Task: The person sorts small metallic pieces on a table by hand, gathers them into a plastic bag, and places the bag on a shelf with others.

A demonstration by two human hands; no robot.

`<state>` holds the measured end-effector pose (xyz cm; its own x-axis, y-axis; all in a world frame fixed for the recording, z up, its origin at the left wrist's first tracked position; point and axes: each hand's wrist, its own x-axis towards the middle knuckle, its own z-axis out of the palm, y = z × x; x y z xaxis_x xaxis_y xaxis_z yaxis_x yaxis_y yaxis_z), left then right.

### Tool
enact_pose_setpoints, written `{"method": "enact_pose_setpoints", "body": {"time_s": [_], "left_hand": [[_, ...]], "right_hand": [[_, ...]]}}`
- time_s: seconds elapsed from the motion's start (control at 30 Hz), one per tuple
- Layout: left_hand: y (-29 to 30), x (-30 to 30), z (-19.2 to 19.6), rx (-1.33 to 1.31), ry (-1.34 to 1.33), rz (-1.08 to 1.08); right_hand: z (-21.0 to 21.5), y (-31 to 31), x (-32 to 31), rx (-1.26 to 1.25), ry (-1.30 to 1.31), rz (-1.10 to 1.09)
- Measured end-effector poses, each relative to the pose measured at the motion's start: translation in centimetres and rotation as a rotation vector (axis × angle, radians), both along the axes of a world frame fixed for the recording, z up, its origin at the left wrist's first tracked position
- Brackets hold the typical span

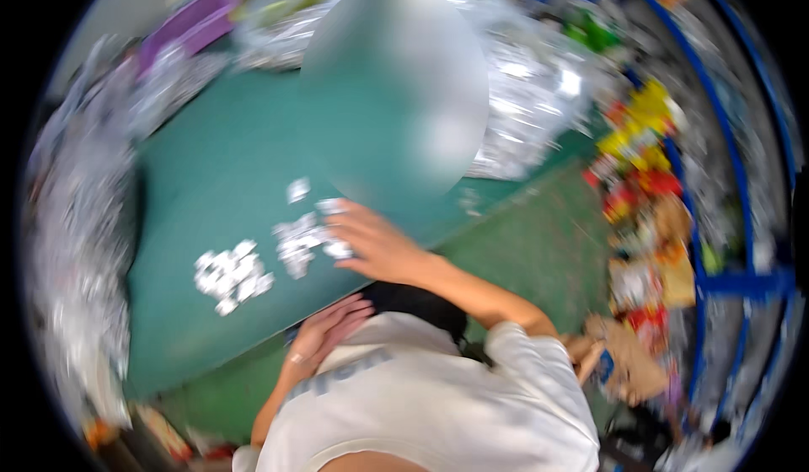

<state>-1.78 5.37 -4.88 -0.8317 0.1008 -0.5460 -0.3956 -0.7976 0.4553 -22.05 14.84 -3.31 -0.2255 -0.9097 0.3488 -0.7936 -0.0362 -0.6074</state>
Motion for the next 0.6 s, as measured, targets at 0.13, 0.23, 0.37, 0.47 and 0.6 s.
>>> {"method": "enact_pose_setpoints", "body": {"time_s": [0.13,0.23,0.37,0.47,0.6], "left_hand": [[0.6,-0.6,-3.0,0.362,0.116,0.140],[1.4,-1.8,-3.0,0.492,0.132,0.159],[1.4,-2.5,-3.1,0.620,0.190,0.125],[2.0,-2.7,-4.4,0.736,0.351,0.111],[2.8,-1.9,-6.7,0.881,0.419,0.172]], "right_hand": [[2.9,0.4,0.1,0.042,-0.142,-0.054],[3.8,0.1,-0.1,0.169,0.034,0.001],[3.6,1.6,1.1,0.260,0.038,0.068],[3.3,2.9,3.0,0.235,-0.027,0.084],[3.0,3.9,5.6,0.216,-0.080,0.199]]}}
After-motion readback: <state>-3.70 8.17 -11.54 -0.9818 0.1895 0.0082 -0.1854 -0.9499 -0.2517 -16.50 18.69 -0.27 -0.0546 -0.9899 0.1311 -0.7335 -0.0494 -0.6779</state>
